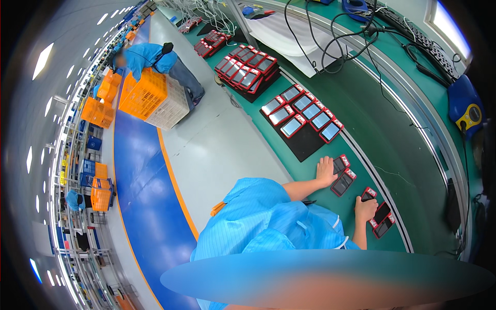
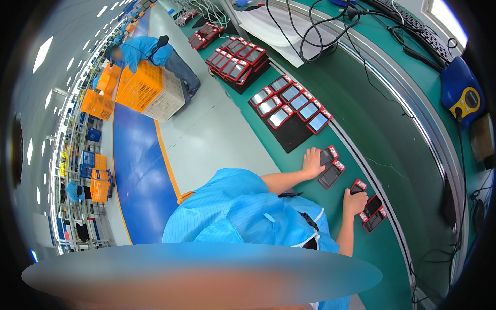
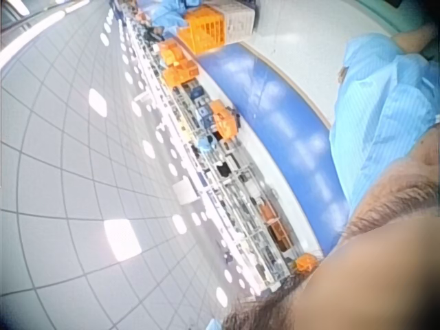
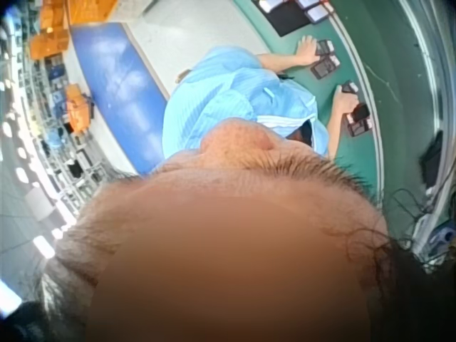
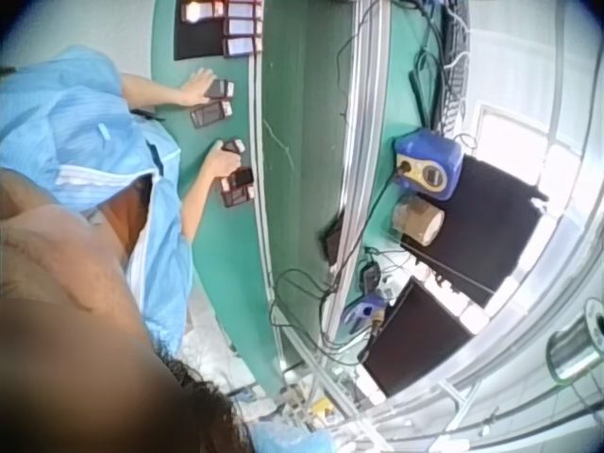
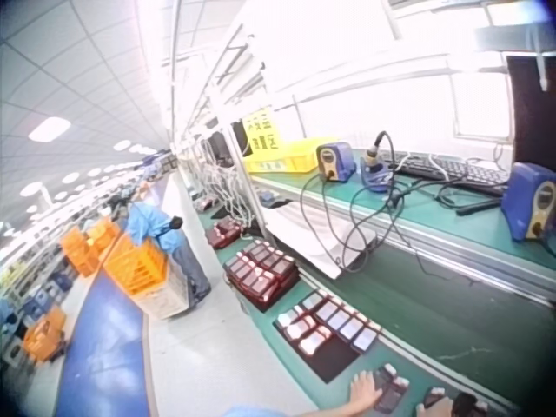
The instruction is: The person tests a series of handheld electronic devices by hand on a production line, checking their screens and functionality.
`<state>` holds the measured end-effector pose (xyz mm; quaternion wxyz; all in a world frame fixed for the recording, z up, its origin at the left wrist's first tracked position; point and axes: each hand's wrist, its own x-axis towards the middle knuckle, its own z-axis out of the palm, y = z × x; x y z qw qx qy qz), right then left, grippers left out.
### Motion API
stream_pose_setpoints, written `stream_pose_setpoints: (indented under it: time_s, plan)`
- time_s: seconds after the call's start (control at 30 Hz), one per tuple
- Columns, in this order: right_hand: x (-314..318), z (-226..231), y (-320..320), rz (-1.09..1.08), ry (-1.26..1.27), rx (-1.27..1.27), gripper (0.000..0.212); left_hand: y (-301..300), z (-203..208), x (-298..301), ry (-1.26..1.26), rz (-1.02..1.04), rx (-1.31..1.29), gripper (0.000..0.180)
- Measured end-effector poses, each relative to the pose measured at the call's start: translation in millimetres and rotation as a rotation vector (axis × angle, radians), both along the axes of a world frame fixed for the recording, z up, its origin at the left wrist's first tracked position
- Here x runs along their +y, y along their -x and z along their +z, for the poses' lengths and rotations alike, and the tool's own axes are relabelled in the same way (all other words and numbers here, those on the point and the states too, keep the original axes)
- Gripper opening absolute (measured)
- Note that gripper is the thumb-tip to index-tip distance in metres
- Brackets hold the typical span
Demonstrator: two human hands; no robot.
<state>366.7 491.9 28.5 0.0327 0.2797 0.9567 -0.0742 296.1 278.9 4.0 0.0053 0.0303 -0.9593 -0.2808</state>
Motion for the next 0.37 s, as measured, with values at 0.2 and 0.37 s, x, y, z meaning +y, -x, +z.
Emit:
stream_pose_setpoints:
  time_s: [0.2,0.37]
  plan:
    - [0.3,2.9,1.0,-0.013,0.013,-0.016,0.063,1.6,2.8,-0.4,-0.003,-0.006,-0.011,0.067]
    - [-0.9,4.5,0.7,-0.015,0.02,-0.013,0.062,1.8,0.9,-1.8,-0.006,-0.016,-0.022,0.068]
